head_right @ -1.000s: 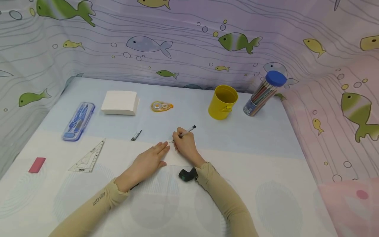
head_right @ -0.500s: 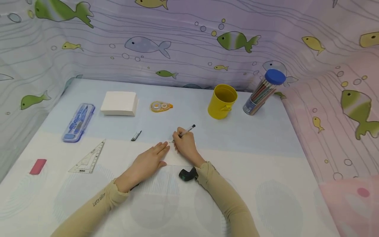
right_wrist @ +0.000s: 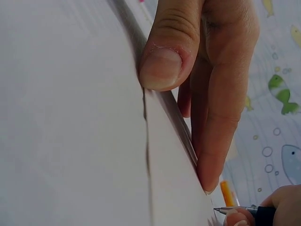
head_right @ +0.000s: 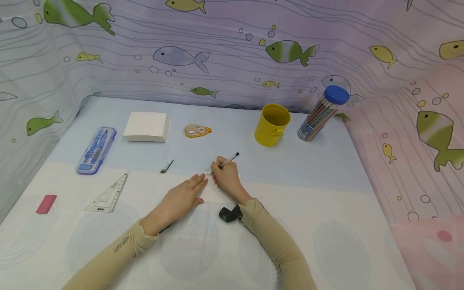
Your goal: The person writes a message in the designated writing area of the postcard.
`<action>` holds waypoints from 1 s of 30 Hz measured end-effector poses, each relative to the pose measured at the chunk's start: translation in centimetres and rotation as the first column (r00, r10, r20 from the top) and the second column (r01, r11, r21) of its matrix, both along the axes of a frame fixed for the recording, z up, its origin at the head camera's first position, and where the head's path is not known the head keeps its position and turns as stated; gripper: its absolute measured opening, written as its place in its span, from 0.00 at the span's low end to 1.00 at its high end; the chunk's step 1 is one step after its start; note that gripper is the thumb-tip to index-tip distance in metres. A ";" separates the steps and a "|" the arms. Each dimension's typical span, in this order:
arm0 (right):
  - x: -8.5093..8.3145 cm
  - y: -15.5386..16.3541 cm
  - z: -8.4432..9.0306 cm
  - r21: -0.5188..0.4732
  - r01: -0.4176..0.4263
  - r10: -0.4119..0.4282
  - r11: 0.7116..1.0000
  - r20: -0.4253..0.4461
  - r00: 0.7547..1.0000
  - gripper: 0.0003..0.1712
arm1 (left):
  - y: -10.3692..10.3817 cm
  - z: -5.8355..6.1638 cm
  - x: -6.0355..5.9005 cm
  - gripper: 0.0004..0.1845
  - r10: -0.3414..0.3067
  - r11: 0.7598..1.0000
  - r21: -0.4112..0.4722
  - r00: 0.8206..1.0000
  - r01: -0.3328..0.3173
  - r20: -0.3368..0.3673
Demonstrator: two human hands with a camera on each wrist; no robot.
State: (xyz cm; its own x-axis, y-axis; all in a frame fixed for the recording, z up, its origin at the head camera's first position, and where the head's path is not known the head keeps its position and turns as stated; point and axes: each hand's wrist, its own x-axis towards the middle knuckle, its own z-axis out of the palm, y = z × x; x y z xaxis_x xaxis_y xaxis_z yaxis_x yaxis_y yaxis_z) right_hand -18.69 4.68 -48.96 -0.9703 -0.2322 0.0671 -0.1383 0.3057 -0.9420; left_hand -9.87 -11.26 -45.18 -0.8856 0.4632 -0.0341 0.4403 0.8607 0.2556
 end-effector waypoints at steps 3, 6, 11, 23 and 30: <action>0.0 0.0 -0.1 0.000 -0.001 0.001 1.000 -0.011 1.000 0.21 | 0.0 0.0 0.0 0.31 0.003 1.000 0.001 1.000 -0.002 -0.005; 0.0 0.0 -0.1 0.002 0.001 -0.001 1.000 -0.011 1.000 0.21 | 0.0 0.0 0.1 0.31 0.002 1.000 0.006 1.000 -0.002 -0.012; 0.0 0.1 0.0 0.011 -0.008 0.008 1.000 0.005 1.000 0.21 | 0.0 -0.2 0.1 0.31 -0.001 1.000 0.006 1.000 0.001 -0.029; 0.3 0.1 0.4 -0.012 0.034 -0.033 0.999 0.040 0.999 0.21 | 0.1 -0.2 0.3 0.31 0.002 1.000 0.010 1.000 -0.002 -0.024; 0.4 -0.1 0.5 0.016 0.052 -0.052 0.999 0.011 0.999 0.21 | 0.0 -0.3 0.2 0.31 0.000 1.000 0.010 0.999 0.001 -0.045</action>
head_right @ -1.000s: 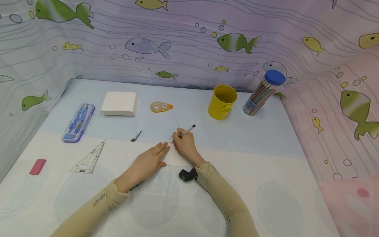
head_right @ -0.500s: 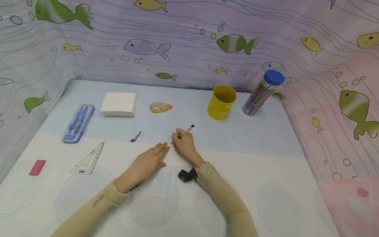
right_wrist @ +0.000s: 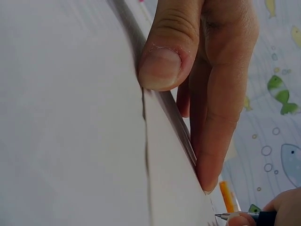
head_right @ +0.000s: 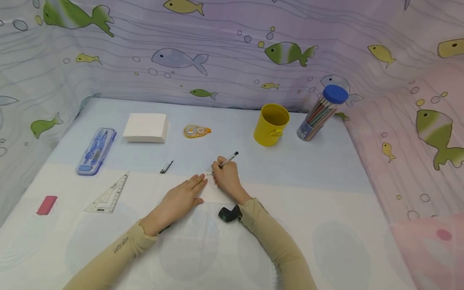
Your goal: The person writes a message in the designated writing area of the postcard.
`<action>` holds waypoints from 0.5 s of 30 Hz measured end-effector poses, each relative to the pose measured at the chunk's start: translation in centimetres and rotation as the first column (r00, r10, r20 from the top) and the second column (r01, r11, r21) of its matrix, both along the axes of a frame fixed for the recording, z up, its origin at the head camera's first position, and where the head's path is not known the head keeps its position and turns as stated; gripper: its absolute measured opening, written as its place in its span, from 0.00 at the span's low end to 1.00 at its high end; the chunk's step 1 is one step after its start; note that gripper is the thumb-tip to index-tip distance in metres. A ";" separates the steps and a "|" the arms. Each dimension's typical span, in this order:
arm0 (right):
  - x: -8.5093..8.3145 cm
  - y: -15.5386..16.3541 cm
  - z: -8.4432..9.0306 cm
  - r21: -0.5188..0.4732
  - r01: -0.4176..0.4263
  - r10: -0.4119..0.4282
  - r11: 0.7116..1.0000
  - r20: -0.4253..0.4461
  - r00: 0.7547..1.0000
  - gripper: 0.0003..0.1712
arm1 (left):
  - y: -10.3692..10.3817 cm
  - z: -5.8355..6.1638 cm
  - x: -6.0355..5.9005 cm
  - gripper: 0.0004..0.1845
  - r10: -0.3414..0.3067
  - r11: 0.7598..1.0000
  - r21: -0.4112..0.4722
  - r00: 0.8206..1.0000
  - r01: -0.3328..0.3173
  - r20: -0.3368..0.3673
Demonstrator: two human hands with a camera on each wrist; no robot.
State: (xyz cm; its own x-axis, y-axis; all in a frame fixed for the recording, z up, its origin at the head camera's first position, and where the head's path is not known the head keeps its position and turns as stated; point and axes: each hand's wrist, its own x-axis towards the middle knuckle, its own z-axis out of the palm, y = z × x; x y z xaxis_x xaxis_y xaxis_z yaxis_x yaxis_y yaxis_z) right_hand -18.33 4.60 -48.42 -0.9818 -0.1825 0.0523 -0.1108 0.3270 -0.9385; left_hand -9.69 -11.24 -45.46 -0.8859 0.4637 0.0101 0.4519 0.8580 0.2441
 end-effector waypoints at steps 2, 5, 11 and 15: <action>-0.2 0.1 -0.6 -0.014 0.010 -0.010 1.000 -0.013 1.000 0.22 | 0.0 0.0 0.0 0.31 -0.001 1.000 0.000 1.000 0.001 0.003; -0.2 0.1 -0.6 -0.027 0.012 -0.012 1.000 -0.007 1.000 0.21 | 0.0 0.1 0.0 0.31 0.003 1.000 -0.002 1.000 -0.003 0.016; -0.3 0.2 -0.6 -0.004 -0.007 0.007 1.000 -0.013 1.000 0.21 | 0.1 0.0 -0.1 0.31 0.003 1.000 -0.002 1.000 -0.003 0.018; -0.3 0.2 -0.5 0.006 -0.039 0.039 0.999 -0.013 0.999 0.21 | 0.1 0.0 -0.1 0.31 0.001 1.000 -0.004 1.000 -0.001 0.013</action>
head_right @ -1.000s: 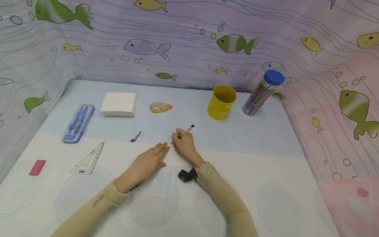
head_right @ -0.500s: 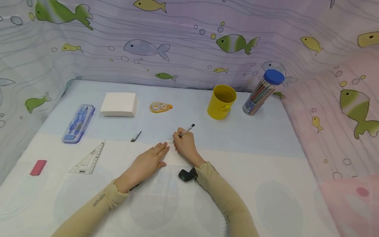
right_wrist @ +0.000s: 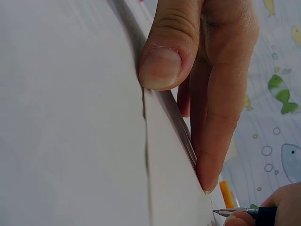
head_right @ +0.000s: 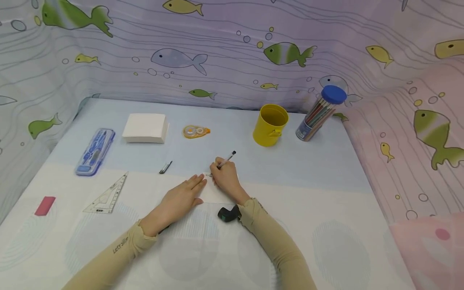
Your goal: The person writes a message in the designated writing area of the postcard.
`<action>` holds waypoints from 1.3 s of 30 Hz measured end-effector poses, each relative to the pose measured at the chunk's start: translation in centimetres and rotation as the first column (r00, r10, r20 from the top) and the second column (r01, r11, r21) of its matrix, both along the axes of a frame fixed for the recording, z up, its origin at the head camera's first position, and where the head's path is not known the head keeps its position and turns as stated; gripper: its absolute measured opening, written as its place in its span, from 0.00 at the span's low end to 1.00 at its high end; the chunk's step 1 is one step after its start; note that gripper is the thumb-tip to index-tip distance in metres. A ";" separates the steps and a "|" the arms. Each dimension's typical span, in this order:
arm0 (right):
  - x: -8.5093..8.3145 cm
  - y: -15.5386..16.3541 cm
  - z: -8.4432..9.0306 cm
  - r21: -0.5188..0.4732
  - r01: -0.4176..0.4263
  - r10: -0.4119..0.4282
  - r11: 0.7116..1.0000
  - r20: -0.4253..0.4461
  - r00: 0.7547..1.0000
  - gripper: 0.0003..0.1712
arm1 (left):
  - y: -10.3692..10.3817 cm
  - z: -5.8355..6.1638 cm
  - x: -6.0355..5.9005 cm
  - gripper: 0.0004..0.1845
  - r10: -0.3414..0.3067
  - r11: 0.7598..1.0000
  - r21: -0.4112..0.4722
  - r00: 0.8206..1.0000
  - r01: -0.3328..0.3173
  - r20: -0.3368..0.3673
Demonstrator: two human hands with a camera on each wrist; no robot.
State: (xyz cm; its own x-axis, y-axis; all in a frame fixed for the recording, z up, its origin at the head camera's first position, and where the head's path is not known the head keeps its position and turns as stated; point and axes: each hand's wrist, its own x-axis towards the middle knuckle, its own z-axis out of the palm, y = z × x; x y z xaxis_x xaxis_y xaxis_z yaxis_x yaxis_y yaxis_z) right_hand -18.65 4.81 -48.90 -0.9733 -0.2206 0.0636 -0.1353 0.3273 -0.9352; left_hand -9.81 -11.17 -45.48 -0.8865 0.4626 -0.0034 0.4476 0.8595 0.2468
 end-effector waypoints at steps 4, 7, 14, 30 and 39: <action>0.0 0.0 -0.1 -0.015 -0.002 0.002 1.000 0.009 1.000 0.21 | 0.0 0.0 0.1 0.31 0.000 1.000 0.005 1.000 0.000 0.003; 0.0 0.0 -0.3 -0.033 0.010 -0.010 0.999 0.006 1.000 0.22 | 0.0 0.0 0.1 0.31 0.003 1.000 0.004 1.000 -0.003 0.004; 0.2 0.0 -0.4 -0.063 0.090 -0.091 0.994 -0.021 0.996 0.22 | 0.1 0.2 0.3 0.31 0.003 1.000 -0.005 1.000 -0.002 0.018; 0.0 0.1 -0.1 0.007 0.076 -0.075 0.997 -0.021 0.997 0.21 | 0.0 0.1 0.1 0.31 -0.002 1.000 0.000 1.000 0.002 -0.008; 0.0 0.2 0.1 0.000 0.040 -0.040 0.999 -0.010 0.999 0.21 | 0.0 0.2 0.0 0.31 0.000 1.000 -0.010 1.000 0.000 -0.002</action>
State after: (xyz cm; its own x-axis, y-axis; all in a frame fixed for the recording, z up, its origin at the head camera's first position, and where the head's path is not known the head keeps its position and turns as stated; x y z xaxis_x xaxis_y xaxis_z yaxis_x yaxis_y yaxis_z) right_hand -18.61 4.98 -48.75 -0.9807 -0.1811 0.0737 -0.1316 0.3329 -0.9337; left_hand -9.80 -11.15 -45.30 -0.8866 0.4624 -0.0068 0.4478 0.8620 0.2374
